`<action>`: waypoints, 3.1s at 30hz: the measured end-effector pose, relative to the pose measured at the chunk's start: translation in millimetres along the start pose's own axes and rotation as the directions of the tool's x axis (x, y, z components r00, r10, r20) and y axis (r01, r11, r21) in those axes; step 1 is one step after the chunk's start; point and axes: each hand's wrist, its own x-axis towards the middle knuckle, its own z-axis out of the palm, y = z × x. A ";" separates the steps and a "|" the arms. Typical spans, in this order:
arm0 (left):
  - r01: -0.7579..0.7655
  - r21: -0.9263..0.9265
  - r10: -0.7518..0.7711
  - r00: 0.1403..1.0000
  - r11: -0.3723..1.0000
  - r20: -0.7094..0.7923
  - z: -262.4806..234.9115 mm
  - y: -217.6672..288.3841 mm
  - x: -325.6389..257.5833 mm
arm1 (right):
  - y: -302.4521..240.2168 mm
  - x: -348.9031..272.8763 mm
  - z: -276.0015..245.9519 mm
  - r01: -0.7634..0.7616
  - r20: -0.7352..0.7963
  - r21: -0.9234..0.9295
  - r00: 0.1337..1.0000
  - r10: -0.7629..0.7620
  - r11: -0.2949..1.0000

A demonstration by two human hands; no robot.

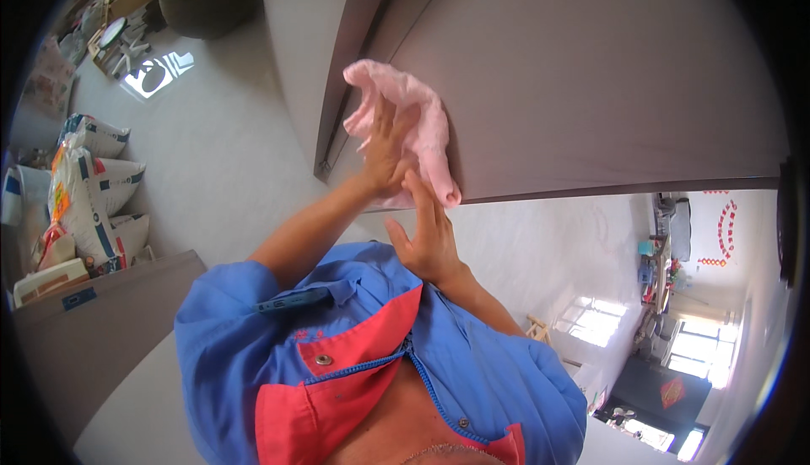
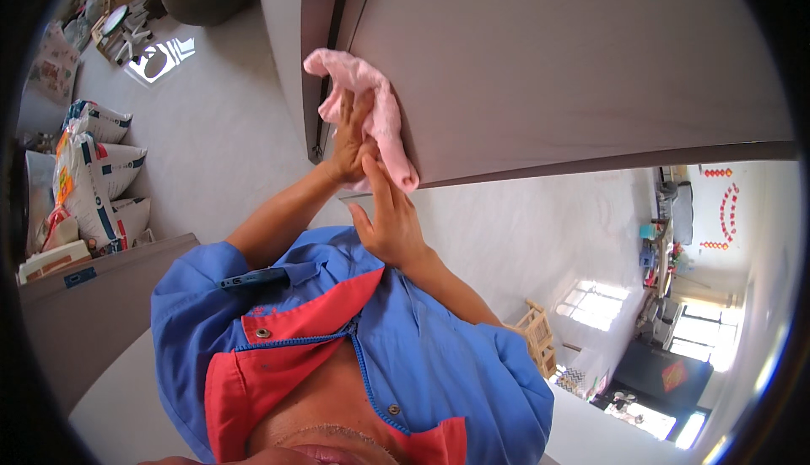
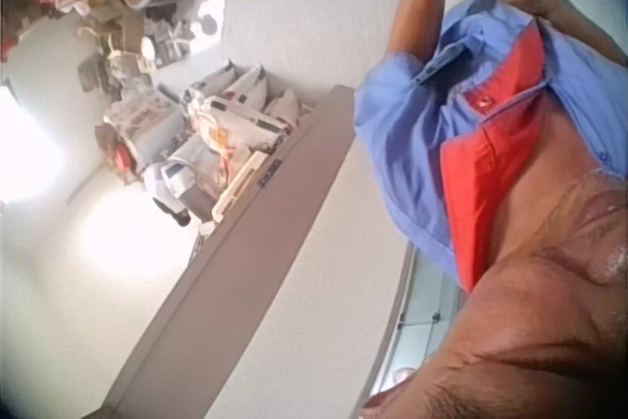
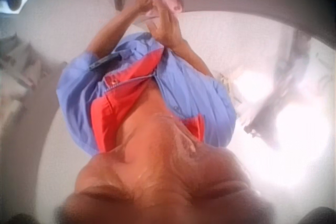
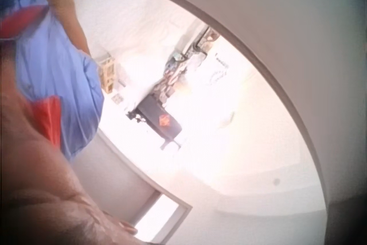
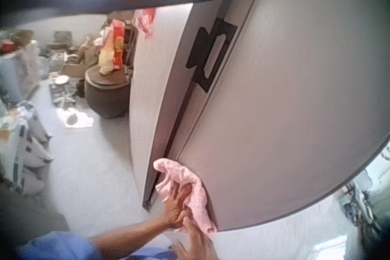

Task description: The person opens the door and wipes down the edges and surfaces of the door and door frame using a cloth.

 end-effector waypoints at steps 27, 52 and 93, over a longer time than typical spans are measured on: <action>0.376 -0.058 -0.375 0.927 0.925 0.020 -29.1 -36.3 -43.1 | 47.3 12.9 82.7 -0.002 -0.030 -0.047 1.000 0.000 0.999; -0.164 0.328 0.211 0.971 0.930 -0.114 41.2 68.5 -29.7 | 68.6 -28.9 -26.1 0.069 -0.445 0.347 0.890 0.099 0.935; -0.470 0.236 0.499 0.863 0.850 -0.075 -18.6 265.2 276.3 | -107.3 106.9 -232.8 0.173 -0.336 -0.907 0.249 -0.908 0.383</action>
